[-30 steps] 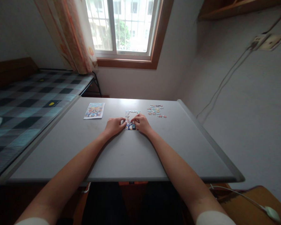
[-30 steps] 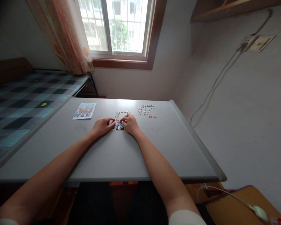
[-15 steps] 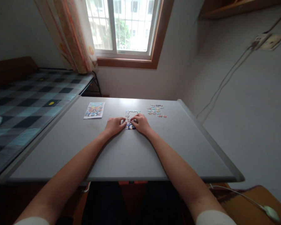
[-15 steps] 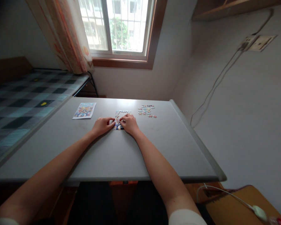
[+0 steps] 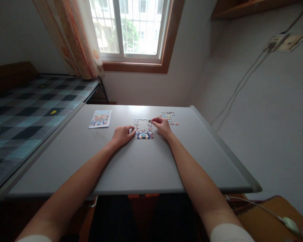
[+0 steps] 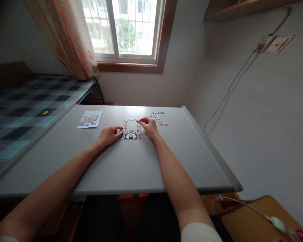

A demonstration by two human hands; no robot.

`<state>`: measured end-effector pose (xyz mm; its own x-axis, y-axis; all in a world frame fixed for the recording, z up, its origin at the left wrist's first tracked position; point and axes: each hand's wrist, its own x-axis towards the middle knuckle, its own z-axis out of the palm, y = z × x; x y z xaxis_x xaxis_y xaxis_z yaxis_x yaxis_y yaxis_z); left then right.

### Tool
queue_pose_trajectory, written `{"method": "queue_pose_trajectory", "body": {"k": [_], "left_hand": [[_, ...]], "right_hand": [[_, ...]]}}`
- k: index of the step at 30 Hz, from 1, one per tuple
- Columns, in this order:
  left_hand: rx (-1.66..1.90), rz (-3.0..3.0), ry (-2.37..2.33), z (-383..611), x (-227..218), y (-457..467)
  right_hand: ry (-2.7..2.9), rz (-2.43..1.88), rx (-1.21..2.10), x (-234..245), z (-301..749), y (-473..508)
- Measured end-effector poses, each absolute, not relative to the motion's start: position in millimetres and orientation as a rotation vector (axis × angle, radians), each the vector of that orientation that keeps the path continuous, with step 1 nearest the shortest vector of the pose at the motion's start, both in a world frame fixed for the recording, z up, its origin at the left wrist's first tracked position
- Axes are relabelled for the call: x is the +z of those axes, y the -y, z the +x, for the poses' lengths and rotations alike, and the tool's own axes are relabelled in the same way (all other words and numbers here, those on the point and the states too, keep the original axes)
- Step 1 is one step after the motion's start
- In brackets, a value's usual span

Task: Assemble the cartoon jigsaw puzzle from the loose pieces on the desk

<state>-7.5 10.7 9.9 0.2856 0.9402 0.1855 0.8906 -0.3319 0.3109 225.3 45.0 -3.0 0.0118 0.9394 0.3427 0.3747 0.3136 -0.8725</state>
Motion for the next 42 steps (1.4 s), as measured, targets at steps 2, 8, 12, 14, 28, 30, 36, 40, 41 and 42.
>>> {"method": "queue_pose_trajectory", "body": {"k": [2, 8, 12, 14, 28, 30, 36, 40, 41, 42], "left_hand": [[0.502, 2.395, -1.726, -7.4, 9.8, -10.7], [0.516, 2.405, -1.714, -8.3, 9.5, -11.3], [0.522, 2.4, -1.712, -8.7, 9.0, -12.1], [0.523, 2.4, -1.715, -8.4, 8.9, -12.2], [0.503, 2.392, -1.732, -6.8, 11.3, -10.3], [0.504, 2.392, -1.731, -7.0, 10.8, -10.7], [0.513, 2.398, -1.719, -6.9, 10.7, -10.5], [0.505, 2.399, -1.723, -6.8, 9.7, -11.3], [0.506, 2.4, -1.726, -6.9, 9.4, -11.6], [0.507, 2.401, -1.728, -7.1, 9.1, -11.8]], "right_hand": [[1.562, -1.25, 0.728, -3.3, 231.8, -46.5], [1.713, -1.265, 0.76, -2.3, 225.3, -39.6], [1.819, -1.262, 0.755, -5.1, 219.5, -37.6], [1.848, -1.254, 0.752, -7.0, 219.2, -38.0], [1.922, -1.253, 0.724, -10.1, 221.8, -39.0], [1.929, -1.254, 0.719, -9.8, 222.1, -39.0], [1.933, -1.305, 0.667, -9.3, 221.5, -38.0], [1.948, -1.33, 0.633, -8.5, 220.8, -36.8], [1.952, -1.332, 0.626, -8.1, 220.8, -36.8], [1.953, -1.333, 0.62, -7.7, 220.9, -36.9]]}}
